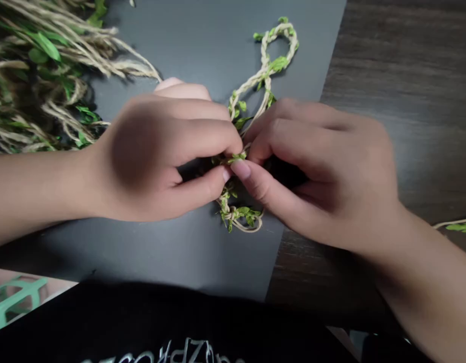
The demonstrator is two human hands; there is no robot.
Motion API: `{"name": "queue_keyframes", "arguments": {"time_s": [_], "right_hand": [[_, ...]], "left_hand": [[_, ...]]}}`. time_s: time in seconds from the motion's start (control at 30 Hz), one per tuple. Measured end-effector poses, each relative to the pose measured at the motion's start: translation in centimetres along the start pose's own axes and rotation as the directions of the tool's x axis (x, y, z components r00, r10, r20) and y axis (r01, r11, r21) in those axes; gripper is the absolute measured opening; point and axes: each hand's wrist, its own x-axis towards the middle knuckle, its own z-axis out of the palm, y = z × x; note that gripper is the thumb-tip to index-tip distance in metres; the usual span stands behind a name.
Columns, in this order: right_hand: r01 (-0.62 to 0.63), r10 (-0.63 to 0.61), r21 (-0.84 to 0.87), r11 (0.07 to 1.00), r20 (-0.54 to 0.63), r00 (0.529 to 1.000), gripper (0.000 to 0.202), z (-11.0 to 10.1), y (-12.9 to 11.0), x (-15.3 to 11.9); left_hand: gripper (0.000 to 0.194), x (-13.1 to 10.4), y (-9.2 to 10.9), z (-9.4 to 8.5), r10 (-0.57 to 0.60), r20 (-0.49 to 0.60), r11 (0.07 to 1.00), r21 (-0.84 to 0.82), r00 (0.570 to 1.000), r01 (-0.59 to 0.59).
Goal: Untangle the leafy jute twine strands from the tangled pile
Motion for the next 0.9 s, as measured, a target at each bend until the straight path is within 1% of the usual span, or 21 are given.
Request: {"name": "queue_keyframes", "arguments": {"time_s": [0.17, 0.27, 0.4, 0.57, 0.63, 0.73, 0.87, 0.9], "right_hand": [[-0.001, 0.001, -0.009, 1.000, -0.002, 1.000, 0.013, 0.1, -0.3, 0.0], [0.017, -0.017, -0.010, 1.000, -0.025, 1.000, 0.015, 0.1, -0.3, -0.1], [0.029, -0.028, 0.016, 0.999, -0.061, 0.998, 0.013, 0.3, 0.1, -0.2], [0.052, -0.050, 0.029, 0.998, -0.058, 0.997, 0.012, 0.4, 0.3, -0.2], [0.037, -0.036, 0.027, 0.999, -0.057, 0.998, 0.012, 0.3, 0.2, -0.2], [-0.020, 0.022, 0.031, 0.999, -0.076, 0.997, 0.011, 0.2, 0.0, -0.2], [-0.078, 0.096, 0.116, 0.990, -0.151, 0.984, 0.010, 0.3, -0.3, -0.4], [-0.103, 0.126, 0.141, 0.985, -0.165, 0.978, 0.010, 0.4, -0.3, -0.5]], "left_hand": [[0.015, 0.0, 0.0, 0.0, 0.003, -0.001, 1.000, 0.007, 1.000, -0.003], [0.015, 0.0, 0.0, 0.0, 0.005, 0.002, 1.000, 0.003, 1.000, -0.005], [0.015, 0.0, 0.0, 0.0, -0.002, -0.007, 1.000, -0.010, 1.000, 0.002], [0.013, 0.0, 0.0, -0.1, -0.017, -0.026, 0.998, -0.069, 1.000, 0.015], [0.013, -0.1, 0.0, -0.2, -0.045, -0.063, 0.995, -0.089, 0.997, 0.039], [0.016, -0.2, 0.2, -0.4, -0.081, -0.128, 0.993, -0.092, 0.988, 0.070], [0.029, -0.2, 0.6, -0.9, -0.013, -0.243, 0.997, -0.082, 0.970, -0.007], [0.029, -0.1, 0.7, -1.1, -0.013, -0.258, 0.996, -0.087, 0.966, -0.010]]}}
